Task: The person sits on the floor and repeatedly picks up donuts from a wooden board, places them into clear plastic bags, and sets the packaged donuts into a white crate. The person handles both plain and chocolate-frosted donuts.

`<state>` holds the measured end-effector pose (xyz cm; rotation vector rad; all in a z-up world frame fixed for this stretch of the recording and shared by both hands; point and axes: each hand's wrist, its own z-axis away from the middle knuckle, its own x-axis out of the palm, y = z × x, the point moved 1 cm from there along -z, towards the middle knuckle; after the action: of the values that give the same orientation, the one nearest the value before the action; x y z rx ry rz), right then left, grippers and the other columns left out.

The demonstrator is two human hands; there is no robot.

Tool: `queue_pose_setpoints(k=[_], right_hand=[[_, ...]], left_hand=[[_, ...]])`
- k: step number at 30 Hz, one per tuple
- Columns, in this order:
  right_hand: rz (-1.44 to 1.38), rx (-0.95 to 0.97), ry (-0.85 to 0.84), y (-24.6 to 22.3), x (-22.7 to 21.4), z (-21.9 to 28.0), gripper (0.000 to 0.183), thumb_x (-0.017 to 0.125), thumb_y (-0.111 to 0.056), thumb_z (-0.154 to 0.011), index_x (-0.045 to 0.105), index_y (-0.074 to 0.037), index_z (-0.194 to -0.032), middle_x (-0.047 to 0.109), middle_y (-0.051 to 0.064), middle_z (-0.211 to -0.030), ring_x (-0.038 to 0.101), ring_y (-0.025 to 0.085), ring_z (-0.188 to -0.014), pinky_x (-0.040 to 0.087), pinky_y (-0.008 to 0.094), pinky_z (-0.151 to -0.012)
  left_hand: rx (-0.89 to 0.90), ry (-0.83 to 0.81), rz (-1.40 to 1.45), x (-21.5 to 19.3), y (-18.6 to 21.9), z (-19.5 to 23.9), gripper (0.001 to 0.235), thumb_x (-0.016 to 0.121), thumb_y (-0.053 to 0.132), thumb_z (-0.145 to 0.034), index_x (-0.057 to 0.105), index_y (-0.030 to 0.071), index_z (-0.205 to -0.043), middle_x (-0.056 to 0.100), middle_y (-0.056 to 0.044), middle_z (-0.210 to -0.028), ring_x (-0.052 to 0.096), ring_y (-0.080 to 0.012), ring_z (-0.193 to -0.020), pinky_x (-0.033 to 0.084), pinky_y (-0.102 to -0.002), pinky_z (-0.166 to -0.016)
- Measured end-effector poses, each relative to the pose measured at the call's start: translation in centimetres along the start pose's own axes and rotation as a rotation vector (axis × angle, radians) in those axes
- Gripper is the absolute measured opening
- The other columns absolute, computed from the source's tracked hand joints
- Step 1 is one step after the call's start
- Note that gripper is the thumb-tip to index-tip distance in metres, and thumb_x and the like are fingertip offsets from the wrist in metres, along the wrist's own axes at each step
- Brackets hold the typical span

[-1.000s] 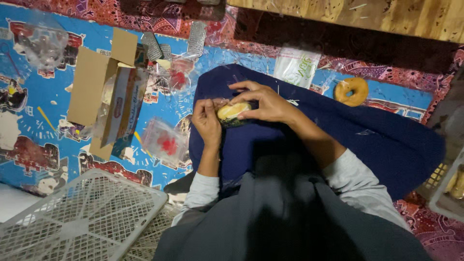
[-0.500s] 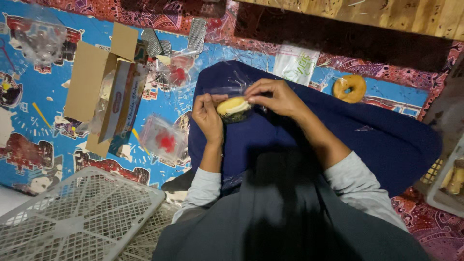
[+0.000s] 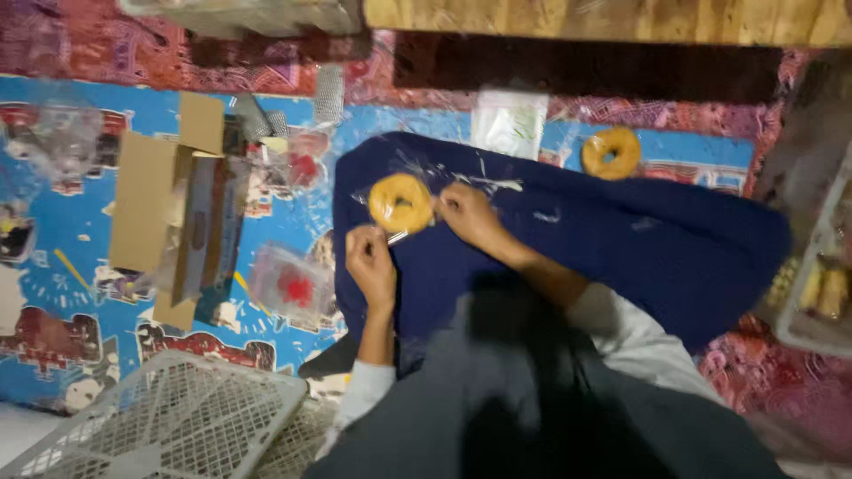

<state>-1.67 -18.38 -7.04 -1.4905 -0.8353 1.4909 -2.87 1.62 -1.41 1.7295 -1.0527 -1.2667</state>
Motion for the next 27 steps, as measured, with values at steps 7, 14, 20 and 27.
queue_pose_setpoints(k=[7, 14, 20, 27], right_hand=[[-0.602, 0.306, 0.239, 11.4, -6.8, -2.4, 0.033, 0.067, -0.028, -0.103, 0.059, -0.005, -0.125, 0.070, 0.005, -0.105, 0.066, 0.016, -0.096, 0.056, 0.031, -0.081], [-0.078, 0.395, 0.777, 22.6, -20.1, 4.3, 0.039, 0.055, -0.034, -0.116, 0.060, 0.005, -0.113, 0.063, 0.018, -0.100, 0.060, 0.029, -0.096, 0.051, 0.035, -0.089], [0.592, 0.563, 0.687, 20.7, -20.0, 5.2, 0.052, 0.070, -0.031, -0.097, 0.057, -0.001, -0.136, 0.060, 0.025, -0.129, 0.055, 0.045, -0.121, 0.043, 0.051, -0.098], [0.349, -0.049, 0.499, 10.3, -20.8, -0.7, 0.066, 0.077, -0.021, -0.088, 0.052, 0.006, -0.143, 0.052, 0.031, -0.142, 0.049, 0.047, -0.129, 0.042, 0.050, -0.106]], left_hand=[[0.255, -0.381, 0.112, 13.0, 3.3, -2.8, 0.007, 0.065, 0.000, -0.094, 0.066, -0.004, -0.099, 0.066, -0.017, -0.098, 0.067, -0.0308, -0.090, 0.054, -0.037, -0.080], [0.304, -0.828, 0.024, 34.3, -1.0, -5.4, 0.025, 0.062, 0.001, -0.094, 0.060, 0.004, -0.118, 0.064, -0.019, -0.118, 0.069, -0.0387, -0.103, 0.056, -0.047, -0.083], [0.427, -1.094, -0.472, 41.2, -5.6, -6.4, 0.021, 0.061, 0.003, -0.089, 0.067, 0.007, -0.108, 0.069, -0.020, -0.100, 0.067, -0.0423, -0.097, 0.052, -0.054, -0.080], [0.180, -0.906, -0.025, 33.6, -0.2, -9.3, 0.006, 0.068, 0.010, -0.087, 0.068, 0.006, -0.092, 0.069, -0.017, -0.086, 0.068, -0.0372, -0.076, 0.052, -0.046, -0.069]])
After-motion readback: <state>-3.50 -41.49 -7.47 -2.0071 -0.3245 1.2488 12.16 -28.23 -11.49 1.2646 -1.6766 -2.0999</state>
